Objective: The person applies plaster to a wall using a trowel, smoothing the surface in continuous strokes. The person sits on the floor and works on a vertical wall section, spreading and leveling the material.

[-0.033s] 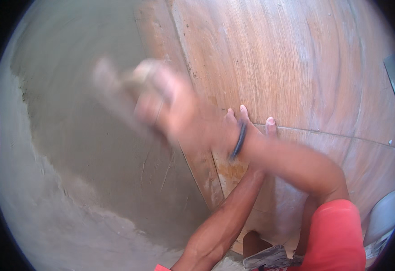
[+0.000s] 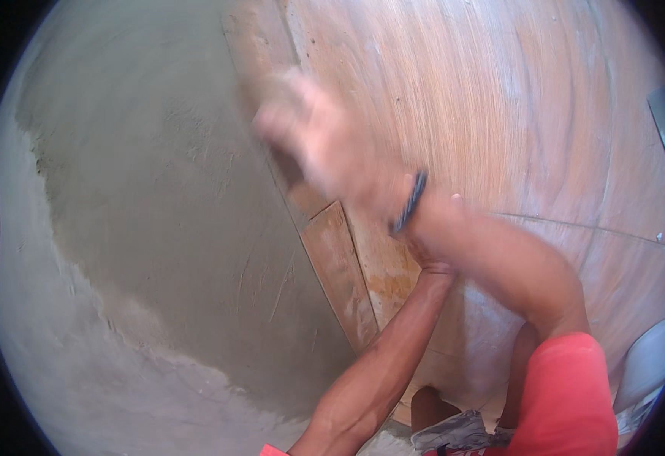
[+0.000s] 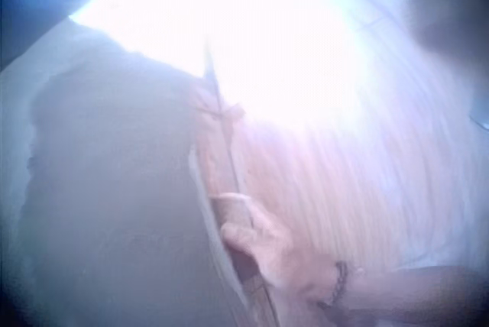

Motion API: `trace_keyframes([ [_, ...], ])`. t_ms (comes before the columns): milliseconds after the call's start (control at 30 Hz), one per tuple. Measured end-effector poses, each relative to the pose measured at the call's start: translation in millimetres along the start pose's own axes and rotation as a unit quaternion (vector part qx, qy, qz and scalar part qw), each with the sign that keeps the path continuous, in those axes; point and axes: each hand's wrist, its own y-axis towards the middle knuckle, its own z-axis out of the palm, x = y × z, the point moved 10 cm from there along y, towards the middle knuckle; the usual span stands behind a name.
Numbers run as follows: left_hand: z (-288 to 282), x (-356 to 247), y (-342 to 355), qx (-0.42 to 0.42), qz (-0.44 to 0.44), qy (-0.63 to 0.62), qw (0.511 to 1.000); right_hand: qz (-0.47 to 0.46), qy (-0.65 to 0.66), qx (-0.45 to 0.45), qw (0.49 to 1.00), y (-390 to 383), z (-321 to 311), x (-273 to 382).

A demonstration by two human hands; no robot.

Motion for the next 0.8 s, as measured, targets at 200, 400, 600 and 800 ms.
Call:
trace_keyframes([
  [200,7,-22,-4,-0.017,0.061,0.052,0.997,0.055,0.055,-0.144,0.987,63,-77,-53],
  [400,9,-5,-3,-0.007,0.049,0.077,0.996,0.102,0.119,-0.135,0.978,73,-39,-57],
  [600,24,4,-12,0.046,0.019,0.050,0.998,0.015,0.009,-0.111,0.994,63,-41,-65],
  [800,56,49,-32,0.149,-0.097,-0.135,0.975,0.104,-0.006,-0.106,0.989,12,-15,-68],
])
